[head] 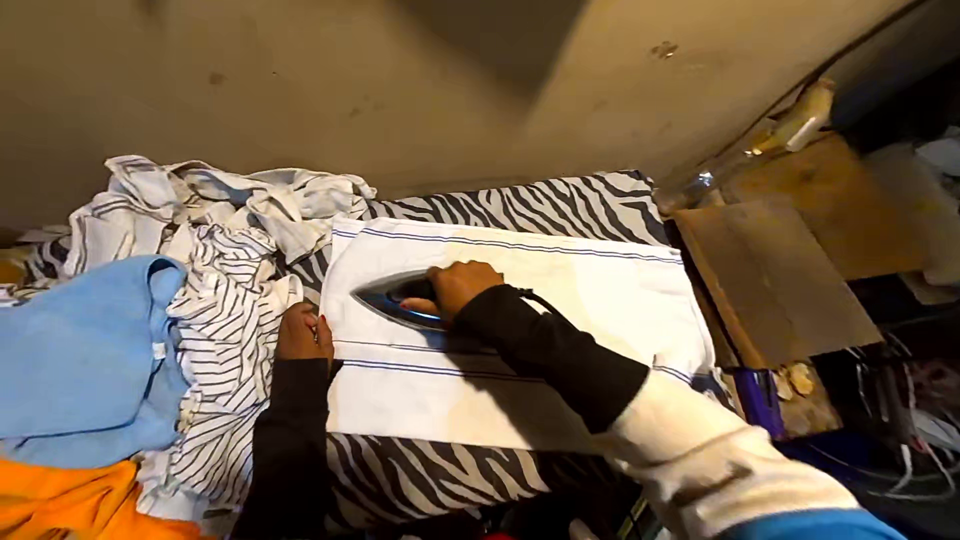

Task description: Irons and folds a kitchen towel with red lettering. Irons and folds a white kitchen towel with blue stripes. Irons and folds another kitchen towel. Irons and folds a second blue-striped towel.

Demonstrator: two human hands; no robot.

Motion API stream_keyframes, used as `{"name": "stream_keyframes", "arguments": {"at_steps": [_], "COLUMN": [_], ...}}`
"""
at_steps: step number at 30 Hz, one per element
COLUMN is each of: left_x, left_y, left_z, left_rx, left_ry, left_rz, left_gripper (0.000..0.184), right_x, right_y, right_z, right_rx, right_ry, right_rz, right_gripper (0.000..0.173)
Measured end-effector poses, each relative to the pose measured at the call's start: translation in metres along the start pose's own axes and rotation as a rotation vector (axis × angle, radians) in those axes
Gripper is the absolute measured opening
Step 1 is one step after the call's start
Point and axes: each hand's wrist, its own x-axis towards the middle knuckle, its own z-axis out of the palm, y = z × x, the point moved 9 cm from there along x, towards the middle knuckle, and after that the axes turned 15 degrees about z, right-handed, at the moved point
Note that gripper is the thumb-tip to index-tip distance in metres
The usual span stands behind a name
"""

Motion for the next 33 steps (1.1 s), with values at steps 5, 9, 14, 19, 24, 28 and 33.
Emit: {"name": "stream_keyframes", "arguments": {"at_steps": [5,9,14,19,24,28,33], "left_x": [-0.008,-0.007,-0.001,-0.002,0.017,0.071,0.142], "left_y": [-0.004,-0.007,-0.003,0.004,0.009,0.071,0.117], "left_z": [0.002,0.003,0.002,-0.001,0.006,0.005,0.063], "left_rx": [0.025,0.029,0.031,0.054,0.219,0.273,0.277], "left_ry": [0.243,0.280,0.190,0.130,-0.277,-0.381,-0.428], "left_rz": [0.077,0.134,0.138,0.099,-0.063,0.247,0.544], "left_gripper": [0.031,0.029,0.025,0.029,0.033,0.036,0.074], "right_x": [0.041,0.046,0.012,-0.002,-0.052,-0.069,-0.071], "right_y": [-0.056,-0.069,-0.030,0.113,0.285,0.338,0.354], "right_z": [-0.024,-0.023,-0.004,-0.021,-0.024,-0.030,-0.041], "right_rx": [0.015,0.054,0.130,0.231,0.305,0.348,0.422], "right_ry": [0.062,0.033,-0.030,0.049,0.197,0.250,0.193], "right_rz": [-0.008,-0.019,0.008,0.308,0.695,0.877,0.793], "right_gripper": [0.068,0.067,0.063,0.068,0.076,0.076,0.075]}}
